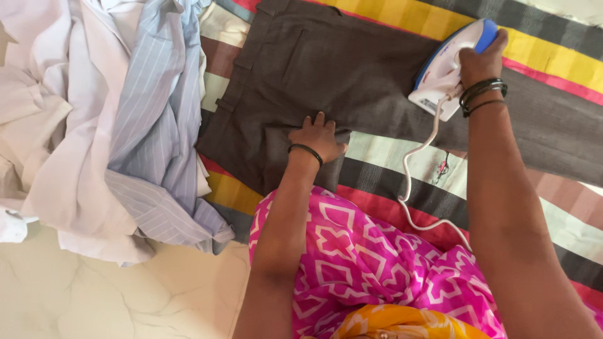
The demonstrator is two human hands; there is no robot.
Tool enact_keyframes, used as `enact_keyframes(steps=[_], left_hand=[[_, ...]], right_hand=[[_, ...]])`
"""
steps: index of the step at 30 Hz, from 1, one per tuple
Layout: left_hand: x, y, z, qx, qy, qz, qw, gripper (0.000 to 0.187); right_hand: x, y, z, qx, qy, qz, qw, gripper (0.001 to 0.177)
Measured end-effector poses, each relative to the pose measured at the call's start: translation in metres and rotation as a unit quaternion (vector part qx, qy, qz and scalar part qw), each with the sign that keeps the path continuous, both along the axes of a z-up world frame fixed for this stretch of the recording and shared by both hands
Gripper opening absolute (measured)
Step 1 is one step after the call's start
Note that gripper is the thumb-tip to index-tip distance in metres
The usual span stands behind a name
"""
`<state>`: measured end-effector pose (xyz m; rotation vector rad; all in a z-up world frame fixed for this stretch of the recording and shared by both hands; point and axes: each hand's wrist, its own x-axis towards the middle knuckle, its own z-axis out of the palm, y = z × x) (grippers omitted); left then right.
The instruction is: The person irons a pair of dark trousers laid out on a striped mat. They use a handheld iron to smooth the fabric, repeatedly moving the iron back and forth and adjusting the trousers with their hands.
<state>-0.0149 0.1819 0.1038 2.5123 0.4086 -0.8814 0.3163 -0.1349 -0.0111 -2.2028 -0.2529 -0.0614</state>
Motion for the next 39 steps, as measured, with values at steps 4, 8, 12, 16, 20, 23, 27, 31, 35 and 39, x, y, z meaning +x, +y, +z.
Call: enact_keyframes(steps=[4,8,12,16,20,23,27,31,35,39], left_hand=[[0.002,0.001,0.013,-0.009,0.034,0.0,0.999,0.079],[0.001,0.004,0.01,-0.015,0.024,0.009,1.0,0.078],[-0.001,0.009,0.012,0.0,0.038,0.016,0.999,0.078],[-0.003,0.022,0.021,0.034,0.046,0.043,0.997,0.071],[-0.004,0.035,0.016,0.031,0.036,0.098,0.994,0.082],[-0.003,0.043,0.011,0.012,0.028,0.114,0.993,0.081],[-0.008,0.062,0.005,0.01,0.016,0.131,0.991,0.073],[-0.019,0.085,-0.003,0.009,0.012,0.161,0.987,0.067],[-0.028,0.102,-0.016,0.003,0.003,0.2,0.98,0.065],[-0.032,0.113,-0.034,-0.017,-0.012,0.223,0.975,0.066]], right_hand=[[-0.032,-0.004,0.034,-0.087,0.019,0.051,0.995,0.08],[-0.083,-0.014,0.08,-0.15,0.085,0.091,0.981,0.083],[-0.109,-0.036,0.112,-0.292,0.151,0.126,0.936,0.081],[-0.127,-0.065,0.129,-0.328,0.23,0.103,0.91,0.067],[-0.144,-0.08,0.125,-0.402,0.08,0.18,0.894,0.057],[-0.156,-0.07,0.129,-0.42,0.015,0.227,0.879,0.051],[-0.166,-0.027,0.136,-0.437,-0.033,0.258,0.861,0.048],[-0.174,0.028,0.141,-0.443,-0.096,0.303,0.838,0.052],[-0.189,0.075,0.149,-0.354,-0.18,0.353,0.847,0.049],[-0.201,0.114,0.149,-0.353,-0.195,0.34,0.85,0.047]])
